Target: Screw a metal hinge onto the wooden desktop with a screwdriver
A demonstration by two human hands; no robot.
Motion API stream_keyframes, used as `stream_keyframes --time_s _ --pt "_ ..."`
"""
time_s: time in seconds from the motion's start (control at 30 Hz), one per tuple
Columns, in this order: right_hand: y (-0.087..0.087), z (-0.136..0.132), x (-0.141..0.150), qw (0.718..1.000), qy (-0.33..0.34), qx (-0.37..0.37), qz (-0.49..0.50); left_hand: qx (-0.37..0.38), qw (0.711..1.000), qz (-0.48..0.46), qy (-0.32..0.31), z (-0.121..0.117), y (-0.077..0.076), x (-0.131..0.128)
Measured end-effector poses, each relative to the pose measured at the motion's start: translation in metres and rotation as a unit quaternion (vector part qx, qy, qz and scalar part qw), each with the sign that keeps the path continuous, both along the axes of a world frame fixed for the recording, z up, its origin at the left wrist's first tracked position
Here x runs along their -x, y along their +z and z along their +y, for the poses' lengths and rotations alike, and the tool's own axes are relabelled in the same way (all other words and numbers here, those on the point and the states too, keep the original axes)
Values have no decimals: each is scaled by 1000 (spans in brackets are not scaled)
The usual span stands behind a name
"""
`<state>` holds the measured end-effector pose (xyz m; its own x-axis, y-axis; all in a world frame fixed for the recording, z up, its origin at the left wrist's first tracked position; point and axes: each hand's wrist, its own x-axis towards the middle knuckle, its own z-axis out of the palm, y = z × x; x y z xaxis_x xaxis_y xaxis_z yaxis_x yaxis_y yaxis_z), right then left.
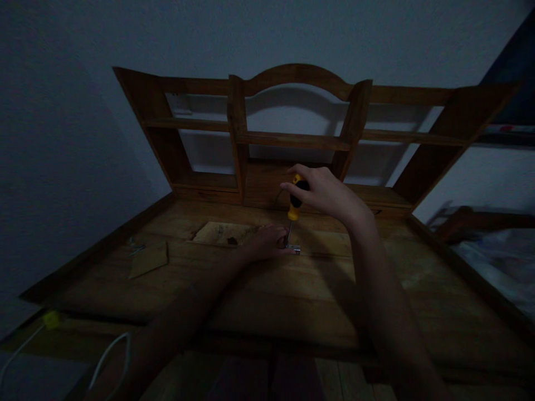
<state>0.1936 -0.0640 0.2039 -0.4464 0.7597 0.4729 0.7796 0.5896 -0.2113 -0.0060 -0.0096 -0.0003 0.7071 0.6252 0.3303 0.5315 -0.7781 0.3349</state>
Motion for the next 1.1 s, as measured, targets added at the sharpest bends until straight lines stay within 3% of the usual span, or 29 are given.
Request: stream_keyframes --time_s 0.3,0.5,0.73,0.93,1.1 --pt "0 -1 -4 999 41 10 -5 -3 1000 3 8 -2 0 0" --pt "-2 0 -2 1000 8 -10 -10 -3 1000 14 9 0 -1 1" --pt "1 -3 1 999 38 0 2 1 1000 -2 7 0 -1 1" --pt "-2 1 1 1000 1 -18 -18 -2 1000 0 11 1 -3 0" --pt "-1 1 -1 1000 25 9 -5 3 1000 10 9 0 1 0"
